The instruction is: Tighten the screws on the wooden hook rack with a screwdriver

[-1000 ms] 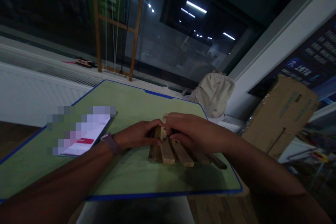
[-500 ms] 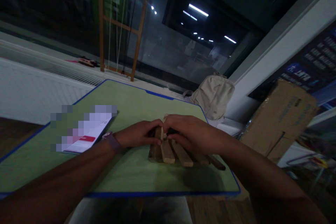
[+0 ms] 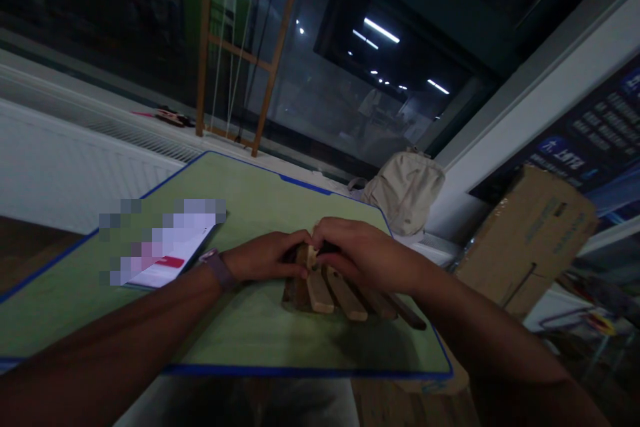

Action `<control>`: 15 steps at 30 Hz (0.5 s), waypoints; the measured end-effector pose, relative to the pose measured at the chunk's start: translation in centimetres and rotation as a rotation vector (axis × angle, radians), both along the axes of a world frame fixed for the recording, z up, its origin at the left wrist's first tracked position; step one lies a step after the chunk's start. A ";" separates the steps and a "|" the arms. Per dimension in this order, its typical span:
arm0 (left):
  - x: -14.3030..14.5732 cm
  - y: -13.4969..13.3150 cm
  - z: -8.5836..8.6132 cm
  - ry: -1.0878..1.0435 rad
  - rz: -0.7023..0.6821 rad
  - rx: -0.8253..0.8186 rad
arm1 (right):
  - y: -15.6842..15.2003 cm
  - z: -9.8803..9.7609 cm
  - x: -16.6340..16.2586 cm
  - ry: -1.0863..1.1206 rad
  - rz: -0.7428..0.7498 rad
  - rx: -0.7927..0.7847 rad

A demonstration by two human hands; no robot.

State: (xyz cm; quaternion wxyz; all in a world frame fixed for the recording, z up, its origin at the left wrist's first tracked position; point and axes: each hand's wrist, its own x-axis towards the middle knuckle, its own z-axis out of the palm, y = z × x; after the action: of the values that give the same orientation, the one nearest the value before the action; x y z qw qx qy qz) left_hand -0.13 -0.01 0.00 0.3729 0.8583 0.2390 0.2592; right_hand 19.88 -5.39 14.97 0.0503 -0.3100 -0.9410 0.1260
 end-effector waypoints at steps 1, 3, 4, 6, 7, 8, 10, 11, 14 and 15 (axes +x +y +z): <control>0.0 -0.1 0.1 0.014 0.005 -0.011 | 0.5 -0.2 -0.1 -0.003 -0.029 0.039; 0.0 -0.2 0.3 0.035 0.015 -0.023 | 1.1 -0.4 0.1 -0.044 -0.157 0.140; 0.0 -0.2 0.4 0.039 0.016 -0.024 | 1.1 -0.3 0.2 -0.086 -0.232 0.184; 0.0 -0.2 0.4 0.031 0.006 -0.020 | 0.4 0.4 0.6 -0.168 -0.333 0.230; 0.1 -0.2 0.3 0.022 0.000 -0.014 | -0.2 0.8 0.7 -0.195 -0.331 0.222; 0.1 -0.1 0.2 0.014 -0.005 -0.005 | -0.8 1.2 0.7 -0.188 -0.278 0.182; 0.2 0.0 0.0 0.012 0.001 0.016 | -1.7 1.6 0.6 -0.148 -0.148 0.061; 0.2 0.1 0.0 0.019 0.012 0.026 | -1.8 1.5 0.4 -0.125 -0.105 0.021; 0.3 0.1 -0.1 0.032 0.029 0.029 | -0.8 0.5 -0.3 -0.085 -0.103 0.070; 0.3 0.1 -0.1 0.025 0.027 0.022 | -0.2 0.1 -0.5 -0.083 -0.146 0.132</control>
State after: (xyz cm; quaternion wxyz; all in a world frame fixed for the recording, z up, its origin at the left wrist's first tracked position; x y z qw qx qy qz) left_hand 0.13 0.11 -0.12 0.3568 0.8622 0.2524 0.2561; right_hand 19.43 -5.63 15.04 0.0406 -0.3786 -0.9235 0.0467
